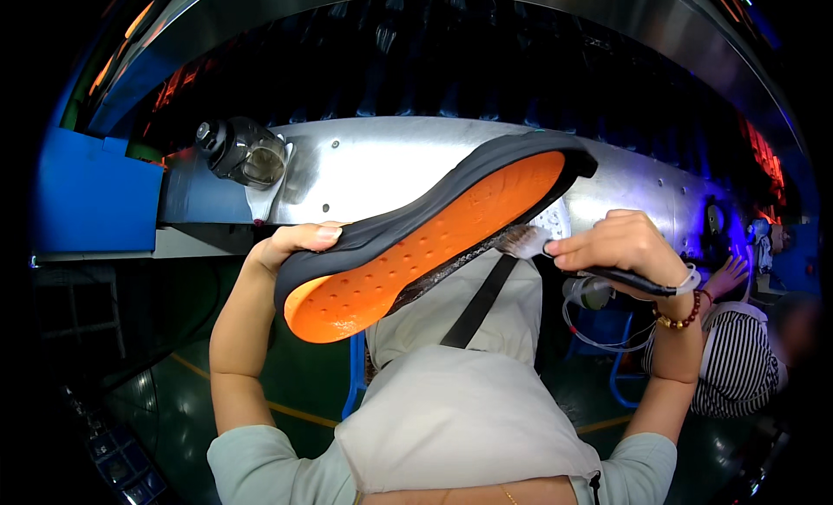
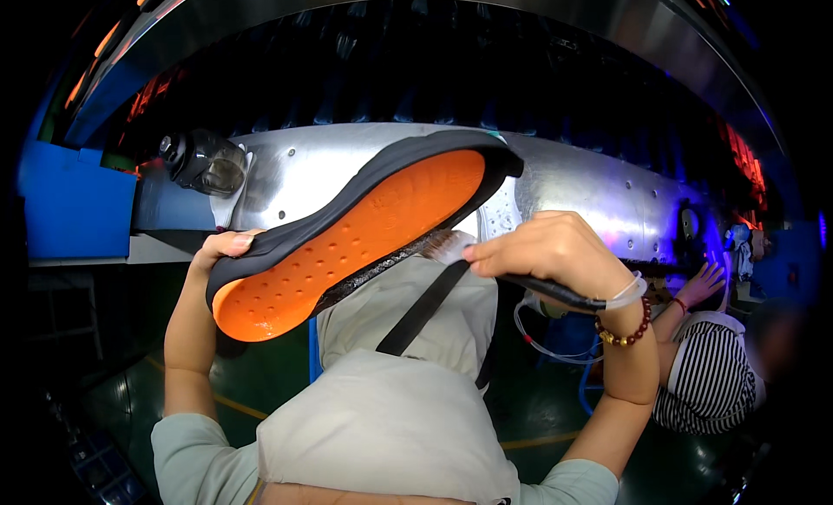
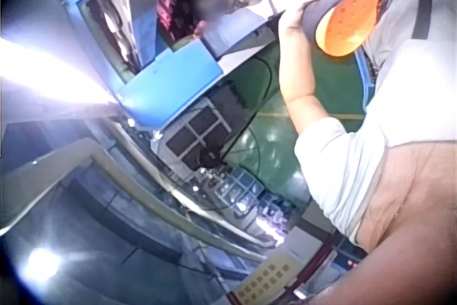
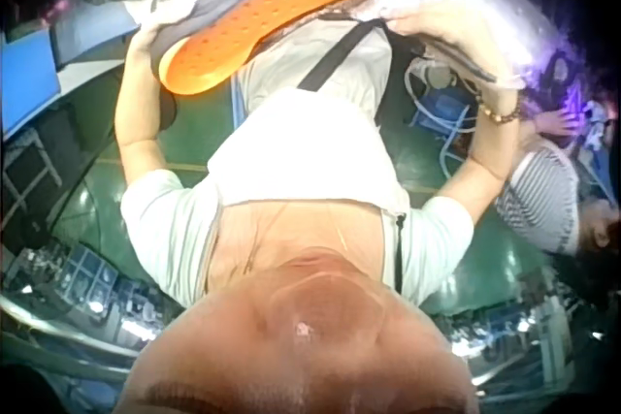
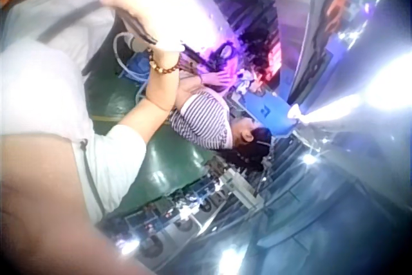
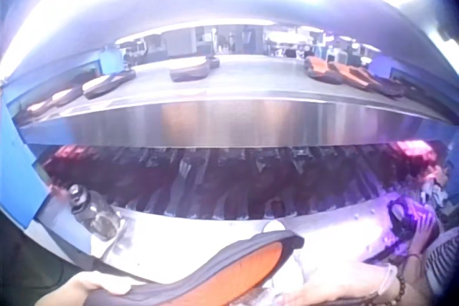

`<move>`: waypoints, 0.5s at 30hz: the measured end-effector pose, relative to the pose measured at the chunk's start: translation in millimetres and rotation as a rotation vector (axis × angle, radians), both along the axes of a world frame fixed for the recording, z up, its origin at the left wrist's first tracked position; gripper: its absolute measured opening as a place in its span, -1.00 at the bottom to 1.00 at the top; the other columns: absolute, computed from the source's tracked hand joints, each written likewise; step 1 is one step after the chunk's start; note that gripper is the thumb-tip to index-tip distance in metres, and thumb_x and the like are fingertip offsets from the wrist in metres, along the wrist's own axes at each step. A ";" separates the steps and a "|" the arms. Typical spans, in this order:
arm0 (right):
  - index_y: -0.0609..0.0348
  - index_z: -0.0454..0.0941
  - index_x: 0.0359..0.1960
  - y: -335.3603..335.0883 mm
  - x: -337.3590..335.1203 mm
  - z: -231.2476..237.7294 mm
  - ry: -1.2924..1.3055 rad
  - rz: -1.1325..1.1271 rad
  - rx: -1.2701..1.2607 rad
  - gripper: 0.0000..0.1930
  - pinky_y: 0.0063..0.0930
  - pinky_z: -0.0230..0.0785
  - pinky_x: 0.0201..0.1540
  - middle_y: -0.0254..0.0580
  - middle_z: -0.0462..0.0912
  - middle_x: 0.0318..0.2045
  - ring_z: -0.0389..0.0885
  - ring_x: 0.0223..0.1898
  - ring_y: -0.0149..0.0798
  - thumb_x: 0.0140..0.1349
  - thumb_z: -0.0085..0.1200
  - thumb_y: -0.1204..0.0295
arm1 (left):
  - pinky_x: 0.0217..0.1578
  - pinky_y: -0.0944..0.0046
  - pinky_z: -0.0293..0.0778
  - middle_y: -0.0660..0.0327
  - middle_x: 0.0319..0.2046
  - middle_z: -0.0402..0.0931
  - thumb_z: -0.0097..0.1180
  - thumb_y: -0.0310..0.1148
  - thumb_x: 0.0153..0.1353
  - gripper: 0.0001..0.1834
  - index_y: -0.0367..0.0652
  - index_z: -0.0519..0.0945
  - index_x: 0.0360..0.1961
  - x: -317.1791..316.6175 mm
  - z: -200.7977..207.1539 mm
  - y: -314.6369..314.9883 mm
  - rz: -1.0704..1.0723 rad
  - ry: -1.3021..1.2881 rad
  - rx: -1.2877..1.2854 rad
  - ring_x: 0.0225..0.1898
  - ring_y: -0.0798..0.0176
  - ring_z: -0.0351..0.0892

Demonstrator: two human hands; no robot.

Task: The person repeatedly picks up orange shoe soles from a conveyor belt and uses a brush to apply a dark coating to the edges and surface. The person holds each sole, paints it, and places it back on the moving belt. The task is performed continuously throughout the clip.

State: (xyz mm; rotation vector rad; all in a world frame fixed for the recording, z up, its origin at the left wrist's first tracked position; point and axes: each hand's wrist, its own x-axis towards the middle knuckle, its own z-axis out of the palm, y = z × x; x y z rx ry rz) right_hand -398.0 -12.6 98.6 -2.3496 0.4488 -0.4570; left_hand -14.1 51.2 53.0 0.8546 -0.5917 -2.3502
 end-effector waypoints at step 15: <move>0.31 0.54 -0.30 4.2 44.4 -2.3 -0.442 -0.086 0.670 -0.78 -0.61 0.42 -0.29 -0.10 0.60 -0.40 0.58 -0.41 -0.38 -0.06 0.09 0.58 | -0.12 0.26 0.44 -0.06 -0.21 0.47 -0.07 -0.28 0.06 -0.54 -0.41 0.35 -0.06 -51.0 -31.0 -7.1 0.329 0.212 0.125 -0.22 0.14 0.53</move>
